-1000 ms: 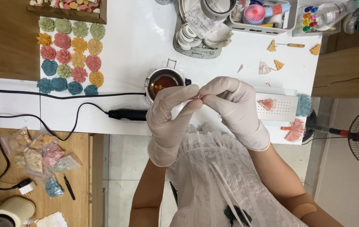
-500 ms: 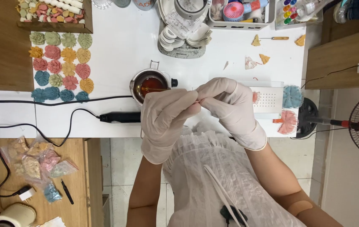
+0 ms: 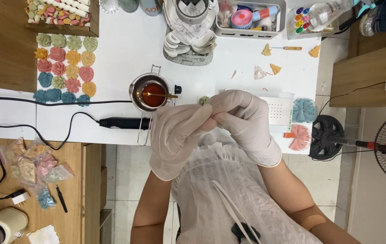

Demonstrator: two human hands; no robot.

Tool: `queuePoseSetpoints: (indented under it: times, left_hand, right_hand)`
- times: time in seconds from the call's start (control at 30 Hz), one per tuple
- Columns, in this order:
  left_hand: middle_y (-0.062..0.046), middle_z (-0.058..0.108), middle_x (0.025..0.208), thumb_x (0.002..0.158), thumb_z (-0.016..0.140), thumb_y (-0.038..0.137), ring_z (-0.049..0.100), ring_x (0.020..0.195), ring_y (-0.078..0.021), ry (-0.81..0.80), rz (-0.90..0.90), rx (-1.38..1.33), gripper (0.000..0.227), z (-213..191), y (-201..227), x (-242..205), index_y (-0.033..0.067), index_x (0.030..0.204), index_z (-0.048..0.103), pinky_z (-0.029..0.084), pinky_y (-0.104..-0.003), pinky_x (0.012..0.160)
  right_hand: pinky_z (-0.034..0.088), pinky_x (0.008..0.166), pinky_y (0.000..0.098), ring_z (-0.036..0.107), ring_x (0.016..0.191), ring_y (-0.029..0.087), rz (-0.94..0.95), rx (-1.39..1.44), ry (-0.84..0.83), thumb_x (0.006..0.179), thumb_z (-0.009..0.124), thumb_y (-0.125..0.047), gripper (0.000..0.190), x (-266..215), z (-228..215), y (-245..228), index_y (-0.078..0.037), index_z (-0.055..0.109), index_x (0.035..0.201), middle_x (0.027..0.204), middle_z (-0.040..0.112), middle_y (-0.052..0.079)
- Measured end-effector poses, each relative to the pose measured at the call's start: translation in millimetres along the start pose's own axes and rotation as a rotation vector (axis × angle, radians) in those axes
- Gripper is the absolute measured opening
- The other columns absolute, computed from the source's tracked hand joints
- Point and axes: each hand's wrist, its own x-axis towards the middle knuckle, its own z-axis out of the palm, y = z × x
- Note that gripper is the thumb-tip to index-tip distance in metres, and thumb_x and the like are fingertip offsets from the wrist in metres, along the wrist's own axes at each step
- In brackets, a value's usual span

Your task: Preparing and pouring melted red wax into decorative molds for candle or wax craft production.

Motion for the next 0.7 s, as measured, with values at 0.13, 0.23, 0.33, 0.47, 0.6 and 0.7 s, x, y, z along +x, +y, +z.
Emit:
queuePoseSetpoints:
  times: [0.13, 0.23, 0.33, 0.47, 0.6, 0.7]
  left_hand:
    - [-0.003, 0.074, 0.106, 0.096, 0.078, 0.020, 0.072, 0.098, -0.0208, 0.022, 0.018, -0.010, 0.040, 8.8, 8.8, 7.0, 0.0119, 0.131, 0.061, 0.055, -0.032, 0.080]
    - [-0.003, 0.074, 0.110, 0.095, 0.081, 0.023, 0.075, 0.096, -0.0165, -0.075, -0.095, -0.164, 0.042, 14.1, 6.0, 5.8, 0.0146, 0.133, 0.065, 0.059, -0.024, 0.079]
    - [-0.002, 0.070, 0.121, 0.093, 0.085, 0.033, 0.073, 0.109, -0.0141, 0.121, -0.455, -0.261, 0.056, 26.6, 31.2, 5.5, 0.0115, 0.137, 0.058, 0.061, -0.028, 0.095]
    - [-0.002, 0.071, 0.128, 0.087, 0.083, 0.035, 0.067, 0.119, -0.0128, 0.210, -0.638, -0.488, 0.065, 49.9, 29.2, -2.1, 0.0075, 0.141, 0.061, 0.052, -0.031, 0.109]
    - [-0.008, 0.063, 0.145, 0.100, 0.072, 0.031, 0.057, 0.136, -0.0163, 0.186, -0.886, -1.022, 0.048, 74.1, 18.2, 6.4, 0.0024, 0.138, 0.064, 0.044, -0.033, 0.116]
    - [-0.012, 0.060, 0.148, 0.105, 0.061, 0.031, 0.055, 0.136, -0.0186, 0.171, -1.018, -1.188, 0.050, 95.3, 16.2, 17.6, -0.0019, 0.142, 0.060, 0.041, -0.034, 0.115]
  right_hand:
    - [0.058, 0.097, 0.0317, 0.070, 0.103, 0.020, -0.082, 0.024, -0.018, 0.088, 0.066, 0.017, 0.017, -4.2, -8.7, -3.0, 0.003, 0.068, 0.097, 0.110, 0.072, 0.016]
    - [0.057, 0.089, 0.0311, 0.068, 0.098, 0.020, -0.110, 0.034, 0.030, 0.087, 0.068, 0.019, 0.018, -1.1, -15.2, -2.9, 0.004, 0.069, 0.096, 0.107, 0.071, 0.016]
    - [0.059, 0.093, 0.0323, 0.070, 0.103, 0.021, -0.153, 0.038, 0.054, 0.085, 0.067, 0.022, 0.021, 3.3, -21.2, -6.4, 0.003, 0.069, 0.094, 0.105, 0.072, 0.016]
    - [0.062, 0.090, 0.0338, 0.071, 0.097, 0.021, -0.103, 0.063, 0.098, 0.083, 0.067, 0.023, 0.024, 8.3, -26.2, -12.0, 0.002, 0.071, 0.094, 0.106, 0.070, 0.013]
    - [0.060, 0.092, 0.0312, 0.069, 0.105, 0.019, -0.305, -0.111, 0.098, 0.086, 0.074, 0.019, 0.023, 15.9, -34.2, -5.0, 0.001, 0.071, 0.100, 0.108, 0.069, 0.012]
    - [0.058, 0.091, 0.0296, 0.068, 0.103, 0.018, -0.483, -0.304, 0.143, 0.086, 0.078, 0.016, 0.024, 22.5, -38.7, -4.2, 0.000, 0.072, 0.103, 0.109, 0.069, 0.009]
